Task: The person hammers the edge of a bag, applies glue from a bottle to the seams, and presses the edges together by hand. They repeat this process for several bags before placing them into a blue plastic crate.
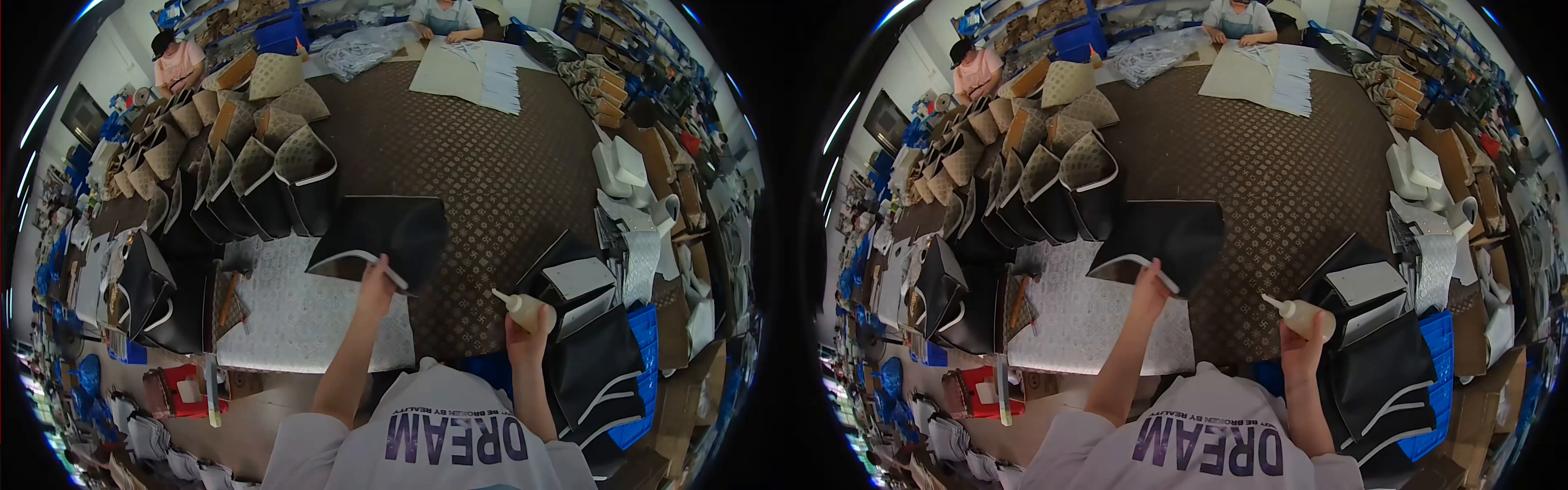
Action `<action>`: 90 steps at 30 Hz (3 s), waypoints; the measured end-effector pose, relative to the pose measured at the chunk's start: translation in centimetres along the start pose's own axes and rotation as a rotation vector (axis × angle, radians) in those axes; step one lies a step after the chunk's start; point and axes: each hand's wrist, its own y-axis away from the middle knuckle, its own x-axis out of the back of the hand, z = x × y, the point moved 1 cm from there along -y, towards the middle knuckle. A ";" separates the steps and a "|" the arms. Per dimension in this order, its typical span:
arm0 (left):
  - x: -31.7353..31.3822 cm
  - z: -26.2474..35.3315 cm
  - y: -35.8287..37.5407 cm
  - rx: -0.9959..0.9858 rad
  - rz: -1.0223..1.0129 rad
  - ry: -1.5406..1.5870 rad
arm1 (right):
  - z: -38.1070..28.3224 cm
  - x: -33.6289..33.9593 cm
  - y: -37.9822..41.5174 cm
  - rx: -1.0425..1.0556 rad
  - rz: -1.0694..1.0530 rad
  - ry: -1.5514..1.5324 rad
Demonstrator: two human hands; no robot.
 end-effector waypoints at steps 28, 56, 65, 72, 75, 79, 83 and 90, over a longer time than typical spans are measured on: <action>-3.2 3.2 13.8 0.063 -0.223 0.291 | 11.4 -16.8 -1.1 -0.108 -0.584 -0.246; -0.3 12.8 9.0 -0.039 -0.292 0.433 | 3.1 -22.2 1.4 0.280 -0.760 0.303; -1.8 7.0 11.5 0.070 0.022 0.122 | -2.0 -22.9 -0.1 0.679 -0.858 0.673; 0.7 0.3 13.9 0.424 0.067 0.067 | 1.6 -21.0 -3.6 0.610 -0.740 0.705; 1.1 -0.3 14.7 0.481 0.084 0.007 | 2.7 -20.2 -4.9 0.630 -0.695 0.743; 0.6 -0.2 15.4 0.483 0.188 -0.028 | 3.3 -18.9 -5.8 0.634 -0.652 0.743; 0.7 -0.2 15.7 0.496 0.246 -0.032 | 3.9 -18.5 -5.7 0.650 -0.645 0.715; 0.7 0.2 16.0 0.507 0.188 0.016 | 5.1 -18.7 -5.4 0.727 -0.671 0.757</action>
